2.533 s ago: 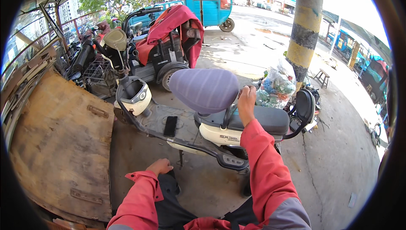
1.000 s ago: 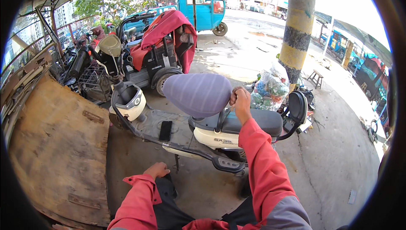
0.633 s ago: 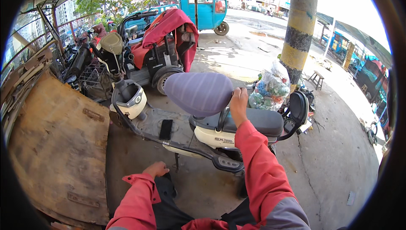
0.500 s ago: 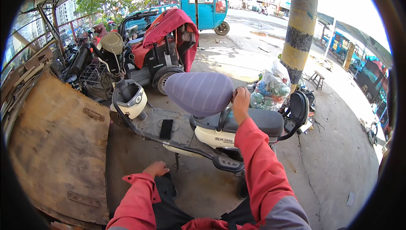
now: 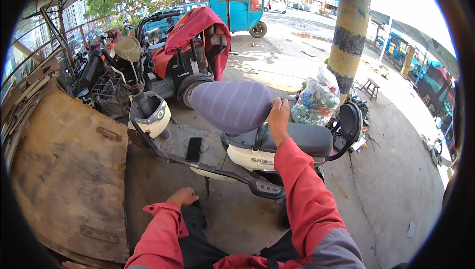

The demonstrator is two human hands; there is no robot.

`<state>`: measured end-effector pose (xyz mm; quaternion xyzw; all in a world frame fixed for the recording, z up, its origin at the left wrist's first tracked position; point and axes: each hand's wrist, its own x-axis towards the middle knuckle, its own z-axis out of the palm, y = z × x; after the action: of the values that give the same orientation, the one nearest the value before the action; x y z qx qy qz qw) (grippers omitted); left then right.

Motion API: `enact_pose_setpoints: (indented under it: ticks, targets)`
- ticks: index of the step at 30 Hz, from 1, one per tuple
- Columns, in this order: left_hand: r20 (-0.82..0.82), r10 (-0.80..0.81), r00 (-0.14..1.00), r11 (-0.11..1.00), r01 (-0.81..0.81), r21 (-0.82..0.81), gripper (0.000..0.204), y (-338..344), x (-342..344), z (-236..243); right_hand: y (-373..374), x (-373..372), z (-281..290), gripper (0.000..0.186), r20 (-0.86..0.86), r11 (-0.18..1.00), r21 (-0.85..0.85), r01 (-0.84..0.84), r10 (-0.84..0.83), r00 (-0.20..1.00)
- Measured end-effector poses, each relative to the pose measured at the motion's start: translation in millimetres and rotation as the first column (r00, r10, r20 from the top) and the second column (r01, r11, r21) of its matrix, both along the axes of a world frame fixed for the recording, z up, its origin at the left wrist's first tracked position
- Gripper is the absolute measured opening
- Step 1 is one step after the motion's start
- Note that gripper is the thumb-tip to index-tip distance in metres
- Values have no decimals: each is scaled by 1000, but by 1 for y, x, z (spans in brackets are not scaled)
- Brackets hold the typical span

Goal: The person removes a purple seat cover from a scooter, then uses a screwdriver to unscrew and lift the seat. They reach into the under-seat compartment and manipulate a small white electrical connector.

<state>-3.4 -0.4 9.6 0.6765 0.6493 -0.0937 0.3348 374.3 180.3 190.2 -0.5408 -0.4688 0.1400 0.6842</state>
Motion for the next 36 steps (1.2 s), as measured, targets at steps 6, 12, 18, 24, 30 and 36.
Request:
enact_pose_setpoints:
  ticks: [6, 12, 18, 24, 30, 36]
  targets:
    - [-36, -59, 998, 995, 62, 73, 37, 0, -3, 0, -3, 20, 4, 28, -334, 912, 69, -404, 403, 852]
    - [-31, -48, 998, 999, 49, 24, 37, 2, 8, 7, -4, 21, 4, 25, -291, 945, 32, -326, 321, 902]
    - [-12, -46, 999, 997, 47, 67, 36, -2, 4, 6, 0, 6, 3, 22, -255, 991, 39, -126, 132, 958]
    - [-3, -54, 999, 995, 54, 85, 37, 0, 1, -3, -3, 18, 16, 20, -488, 907, 98, -409, 402, 775]
    - [-19, -61, 998, 997, 62, 53, 37, 4, -5, -15, -5, 24, 9, 21, -363, 894, 78, -441, 437, 823]
    - [-3, -46, 999, 996, 46, 73, 36, 1, -6, -13, 0, 11, 1, 29, -173, 989, 1, -146, 144, 974]
